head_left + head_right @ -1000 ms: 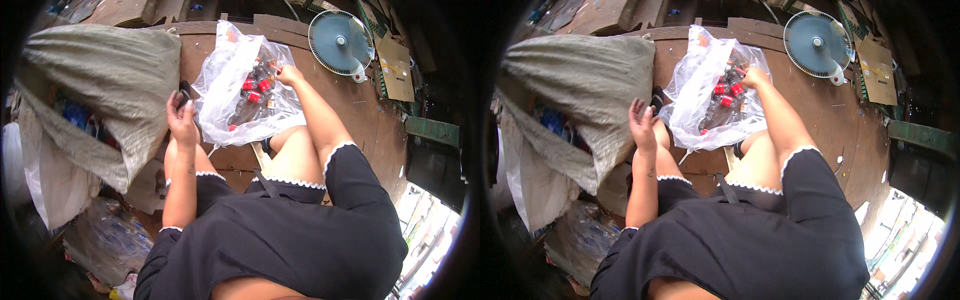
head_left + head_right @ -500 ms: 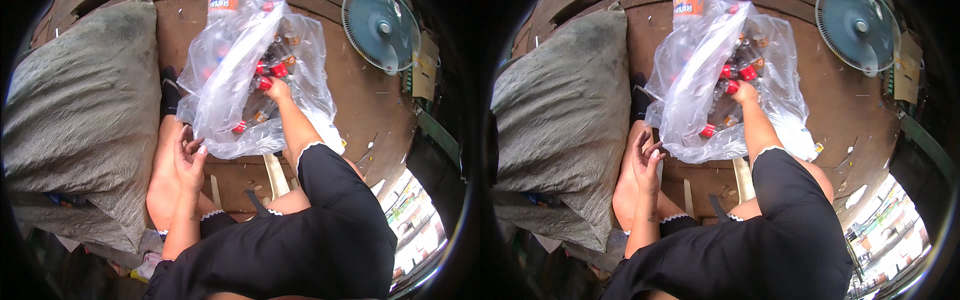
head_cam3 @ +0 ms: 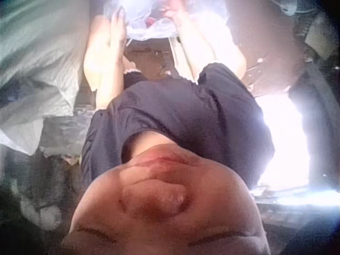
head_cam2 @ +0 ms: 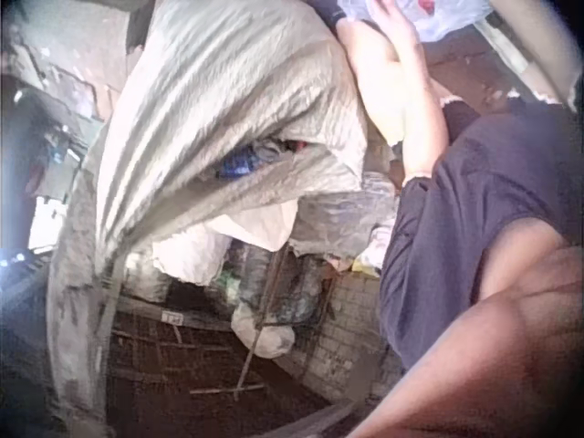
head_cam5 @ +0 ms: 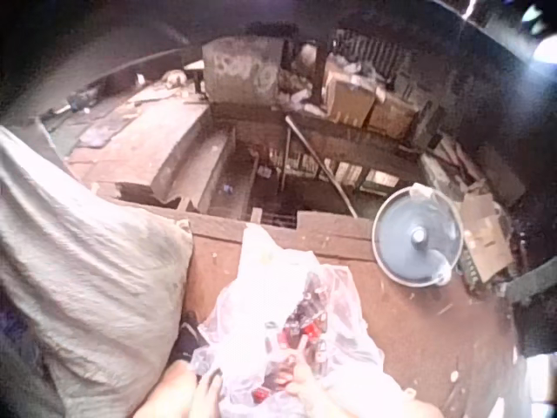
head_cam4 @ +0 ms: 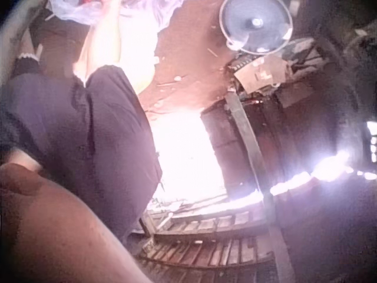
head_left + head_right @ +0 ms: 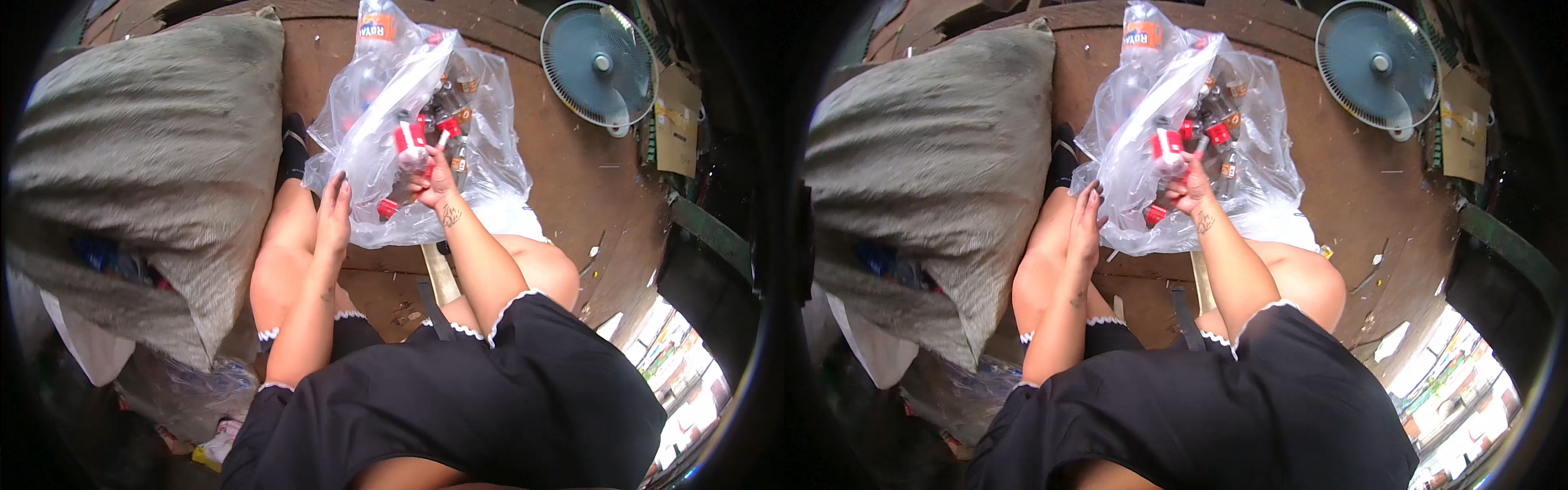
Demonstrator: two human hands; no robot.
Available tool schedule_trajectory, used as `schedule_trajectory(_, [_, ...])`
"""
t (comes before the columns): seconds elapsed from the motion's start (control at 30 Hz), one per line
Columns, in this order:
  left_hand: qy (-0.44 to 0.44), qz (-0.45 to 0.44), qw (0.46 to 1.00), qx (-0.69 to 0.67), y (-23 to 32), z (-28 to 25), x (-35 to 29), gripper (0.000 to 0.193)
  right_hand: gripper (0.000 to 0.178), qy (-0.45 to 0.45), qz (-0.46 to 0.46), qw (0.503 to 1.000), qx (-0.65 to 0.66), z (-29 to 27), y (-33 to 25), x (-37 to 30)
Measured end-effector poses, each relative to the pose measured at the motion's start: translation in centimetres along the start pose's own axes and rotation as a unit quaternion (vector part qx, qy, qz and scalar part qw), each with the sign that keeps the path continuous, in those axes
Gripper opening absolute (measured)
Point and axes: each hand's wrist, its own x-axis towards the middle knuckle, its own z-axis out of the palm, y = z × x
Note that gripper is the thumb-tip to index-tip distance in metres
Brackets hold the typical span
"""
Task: The person sits and removes paper labels from plastic bottles using a red-handled tool. They pick bottles from a plastic bag, scrape or peel off labels, and place the bottles into a large sack. The process repeats with multiple bottles of different sizes and brands.
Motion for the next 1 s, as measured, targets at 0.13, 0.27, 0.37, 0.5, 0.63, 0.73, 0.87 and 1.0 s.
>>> schedule_trajectory(0.13, [-0.145, 0.02, 0.965, -0.219, 3.6, 0.4, -2.8, 0.073, 0.038, -0.185, 0.069, 0.976, -0.089, 10.9, 1.9, -9.1])
schedule_trajectory(0.27, [-0.222, 0.199, 0.917, -0.265, 7.3, 0.6, -8.3, 0.06, 0.035, -0.122, 0.025, 0.939, -0.32, 16.0, 2.9, -16.8])
schedule_trajectory(0.37, [-0.155, 0.282, 0.917, -0.237, 8.5, -0.6, -11.5, 0.051, 0.04, -0.107, -0.063, 0.916, -0.382, 17.6, 4.6, -22.9])
schedule_trajectory(0.5, [-0.083, 0.377, 0.915, -0.121, 7.5, -1.3, -15.1, 0.051, 0.038, -0.145, -0.038, 0.91, -0.386, 19.1, 8.6, -29.3])
schedule_trajectory(0.63, [-0.098, 0.417, 0.894, -0.131, 6.7, -1.6, -18.8, 0.048, 0.033, -0.164, -0.072, 0.9, -0.398, 20.1, 11.1, -32.0])
schedule_trajectory(0.73, [-0.074, 0.439, 0.884, -0.144, 6.4, -2.1, -20.8, 0.053, 0.031, -0.19, -0.097, 0.881, -0.422, 19.4, 12.2, -33.0])
schedule_trajectory(0.87, [-0.035, 0.414, 0.893, -0.174, 6.7, -2.8, -21.8, 0.057, 0.031, -0.165, -0.141, 0.833, -0.508, 17.1, 14.0, -33.9])
schedule_trajectory(1.0, [-0.147, 0.391, 0.879, -0.23, 7.7, -2.4, -23.5, 0.056, 0.033, -0.156, -0.309, 0.708, -0.616, 15.7, 13.9, -34.9])
